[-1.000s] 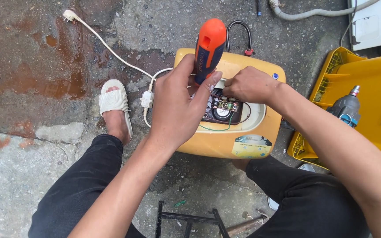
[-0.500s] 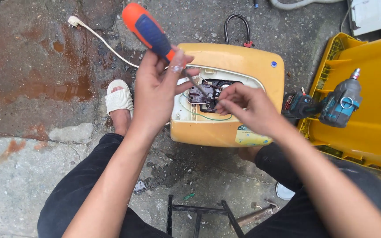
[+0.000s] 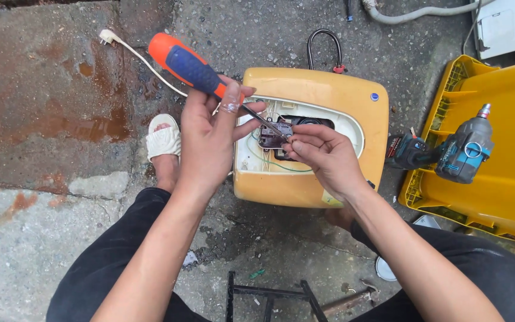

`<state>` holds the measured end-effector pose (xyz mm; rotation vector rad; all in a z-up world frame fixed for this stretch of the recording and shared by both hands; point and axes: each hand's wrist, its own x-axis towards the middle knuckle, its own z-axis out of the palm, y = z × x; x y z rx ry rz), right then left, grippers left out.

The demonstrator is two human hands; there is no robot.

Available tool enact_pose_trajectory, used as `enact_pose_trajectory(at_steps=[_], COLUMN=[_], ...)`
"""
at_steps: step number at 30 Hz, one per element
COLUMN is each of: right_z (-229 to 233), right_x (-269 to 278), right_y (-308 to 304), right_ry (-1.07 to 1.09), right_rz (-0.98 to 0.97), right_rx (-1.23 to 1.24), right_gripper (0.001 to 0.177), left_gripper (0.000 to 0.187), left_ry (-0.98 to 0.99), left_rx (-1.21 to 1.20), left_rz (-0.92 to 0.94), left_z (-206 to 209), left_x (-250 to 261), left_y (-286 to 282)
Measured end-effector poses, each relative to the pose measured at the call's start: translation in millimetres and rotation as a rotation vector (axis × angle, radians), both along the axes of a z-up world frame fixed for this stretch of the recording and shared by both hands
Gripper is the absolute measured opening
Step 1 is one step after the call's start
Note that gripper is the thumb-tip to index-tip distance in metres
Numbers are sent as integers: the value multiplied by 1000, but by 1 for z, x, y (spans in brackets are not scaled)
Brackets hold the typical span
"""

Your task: Repairing the internal electrical components of a water heater using a screwdriver and manual wire manipulation.

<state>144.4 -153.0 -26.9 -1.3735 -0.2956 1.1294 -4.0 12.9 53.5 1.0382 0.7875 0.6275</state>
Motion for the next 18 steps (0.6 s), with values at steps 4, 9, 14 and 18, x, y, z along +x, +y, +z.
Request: enact_pose_trajectory(at_steps=[4,9,14,18], right_z=[-6,-8,-8,-10], right_x=[-8,-15,-19,-22], right_y=[2,5,10,20], right_ry=[305,468,566,548], right_rz=[-170,-338,-383,-378], right_rx=[101,72,111,123], right_gripper=[33,30,29,28], left_gripper=[25,23,20,18], left_ry=[-3,-60,-95,-124], left_rx=[-21,-23,-32,66], left_rz=[31,48,101,118], left_z=[-5,-9,-13,-6], left_x=[3,4,2,-3], left_y=[-4,-8,-10,-14])
